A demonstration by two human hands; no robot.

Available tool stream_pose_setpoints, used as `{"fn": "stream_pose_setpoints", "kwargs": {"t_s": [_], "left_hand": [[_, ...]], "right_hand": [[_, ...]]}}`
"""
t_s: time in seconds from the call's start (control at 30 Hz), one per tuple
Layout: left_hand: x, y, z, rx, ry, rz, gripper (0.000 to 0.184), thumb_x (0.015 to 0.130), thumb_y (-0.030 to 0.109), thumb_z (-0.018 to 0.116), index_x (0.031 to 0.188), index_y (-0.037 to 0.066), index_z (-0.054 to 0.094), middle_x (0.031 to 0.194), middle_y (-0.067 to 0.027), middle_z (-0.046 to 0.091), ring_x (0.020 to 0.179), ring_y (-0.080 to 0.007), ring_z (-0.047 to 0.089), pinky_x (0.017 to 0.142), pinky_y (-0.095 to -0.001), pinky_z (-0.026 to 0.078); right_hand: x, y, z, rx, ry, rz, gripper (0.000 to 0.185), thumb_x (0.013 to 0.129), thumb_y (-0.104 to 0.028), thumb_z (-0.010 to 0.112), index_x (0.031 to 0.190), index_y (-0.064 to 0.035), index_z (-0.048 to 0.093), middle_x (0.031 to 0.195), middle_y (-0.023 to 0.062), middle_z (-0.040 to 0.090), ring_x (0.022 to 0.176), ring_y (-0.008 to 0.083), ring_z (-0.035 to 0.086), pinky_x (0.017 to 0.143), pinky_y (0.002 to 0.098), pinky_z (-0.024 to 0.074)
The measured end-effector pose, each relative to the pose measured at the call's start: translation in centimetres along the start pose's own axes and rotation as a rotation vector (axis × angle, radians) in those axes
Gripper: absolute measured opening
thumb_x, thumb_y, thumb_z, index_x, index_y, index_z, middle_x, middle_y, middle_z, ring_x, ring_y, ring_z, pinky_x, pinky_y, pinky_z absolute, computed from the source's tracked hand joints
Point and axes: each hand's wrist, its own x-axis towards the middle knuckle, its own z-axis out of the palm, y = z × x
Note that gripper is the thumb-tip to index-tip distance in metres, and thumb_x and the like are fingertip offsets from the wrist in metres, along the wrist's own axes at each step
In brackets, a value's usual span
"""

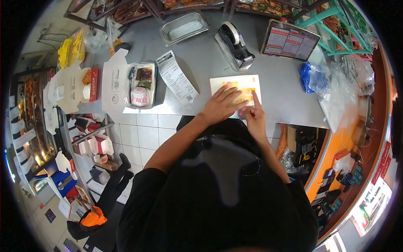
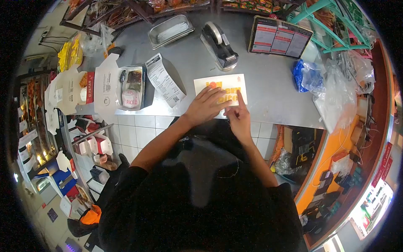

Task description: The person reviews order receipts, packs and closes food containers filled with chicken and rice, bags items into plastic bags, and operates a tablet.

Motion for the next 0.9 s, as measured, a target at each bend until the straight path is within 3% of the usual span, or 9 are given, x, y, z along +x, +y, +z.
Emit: {"fn": "stream_pose_setpoints", "kwargs": {"t_s": [0.13, 0.23, 0.43, 0.47, 0.57, 0.67, 0.77, 0.8, 0.9], "left_hand": [[0.1, 0.2, 0.0, 0.039, -0.020, -0.001, 0.042, 0.082, 0.020, 0.069, 0.124, 0.014, 0.065, 0.132, -0.0072, 0.056, 0.129, -0.0261, 0.051, 0.115, -0.0452, 0.036], [0.2, 0.2, 0.0, 0.004, -0.034, -0.043, 0.042, 0.082, 0.019, 0.068, 0.124, 0.015, 0.065, 0.133, -0.0068, 0.056, 0.129, -0.0261, 0.050, 0.114, -0.0446, 0.037], [-0.3, -0.6, -0.5, -0.108, -0.068, -0.003, 0.043, 0.083, 0.016, 0.067, 0.126, 0.013, 0.063, 0.138, -0.0080, 0.054, 0.131, -0.0269, 0.049, 0.113, -0.0428, 0.039], [-0.4, -0.8, -0.7, -0.131, -0.065, 0.015, 0.044, 0.084, 0.014, 0.066, 0.127, 0.013, 0.063, 0.140, -0.0080, 0.053, 0.133, -0.0275, 0.047, 0.114, -0.0419, 0.038], [-0.7, -0.8, -0.8, -0.134, -0.083, -0.004, 0.045, 0.083, 0.014, 0.067, 0.128, 0.013, 0.062, 0.140, -0.0079, 0.053, 0.134, -0.0273, 0.046, 0.114, -0.0412, 0.038], [-0.6, -0.9, -0.8, -0.161, -0.106, -0.012, 0.045, 0.082, 0.014, 0.068, 0.127, 0.011, 0.062, 0.140, -0.0083, 0.053, 0.135, -0.0270, 0.046, 0.114, -0.0410, 0.038], [-0.6, -1.0, -1.6, -0.163, -0.116, 0.032, 0.044, 0.082, 0.014, 0.069, 0.126, 0.009, 0.062, 0.142, -0.0096, 0.051, 0.137, -0.0277, 0.044, 0.115, -0.0423, 0.037], [-1.5, -1.1, -1.8, -0.297, -0.016, 0.029, 0.034, 0.085, 0.014, 0.069, 0.117, 0.002, 0.065, 0.125, -0.0164, 0.061, 0.128, -0.0315, 0.051, 0.112, -0.0402, 0.038], [-7.0, 1.4, -5.3, -0.311, 0.584, -0.663, 0.044, 0.088, 0.019, 0.071, 0.124, -0.002, 0.057, 0.126, -0.0199, 0.055, 0.122, -0.0325, 0.052, 0.106, -0.0395, 0.041]], "right_hand": [[0.1, -0.1, 0.0, -0.257, 0.004, -0.023, 0.072, 0.091, -0.001, 0.063, 0.155, -0.0052, 0.030, 0.073, 0.0089, 0.069, 0.066, 0.0111, 0.063, 0.067, 0.0260, 0.0507], [0.5, 0.9, -0.8, -0.469, 0.011, -0.222, 0.073, 0.089, -0.005, 0.067, 0.154, -0.0083, 0.033, 0.068, 0.0121, 0.067, 0.060, 0.0182, 0.065, 0.063, 0.0308, 0.0530], [1.4, 1.0, -3.0, -0.710, 0.013, -0.227, 0.079, 0.083, -0.015, 0.075, 0.152, -0.0087, 0.037, 0.059, 0.0091, 0.061, 0.050, 0.0247, 0.062, 0.055, 0.0357, 0.0523], [1.3, 0.2, -3.3, -0.793, -0.023, -0.215, 0.080, 0.081, -0.024, 0.079, 0.150, -0.0115, 0.041, 0.059, 0.0076, 0.060, 0.051, 0.0236, 0.062, 0.054, 0.0356, 0.0519], [1.3, -0.4, -4.9, -1.085, 0.024, -0.588, 0.081, 0.077, -0.035, 0.082, 0.147, -0.0140, 0.047, 0.086, 0.0138, 0.067, 0.074, 0.0281, 0.066, 0.068, 0.0411, 0.0539], [2.6, -0.4, -4.1, -1.176, 0.166, -0.731, 0.082, 0.074, -0.045, 0.082, 0.143, -0.0142, 0.051, 0.129, 0.0231, 0.056, 0.114, 0.0380, 0.059, 0.092, 0.0490, 0.0494], [4.6, 2.2, -3.7, -1.029, 0.058, -0.724, 0.084, 0.072, -0.046, 0.083, 0.142, -0.0125, 0.052, 0.151, 0.0268, 0.036, 0.137, 0.0447, 0.039, 0.108, 0.0530, 0.0381], [4.7, 3.4, -3.8, -0.962, 0.015, -0.652, 0.087, 0.070, -0.040, 0.086, 0.144, -0.0125, 0.050, 0.152, 0.0303, 0.034, 0.139, 0.0459, 0.038, 0.110, 0.0517, 0.0385], [4.6, 4.3, -3.8, -0.924, 0.005, -0.605, 0.091, 0.069, -0.029, 0.089, 0.147, -0.0121, 0.045, 0.151, 0.0316, 0.034, 0.133, 0.0493, 0.044, 0.105, 0.0517, 0.0441]]}}
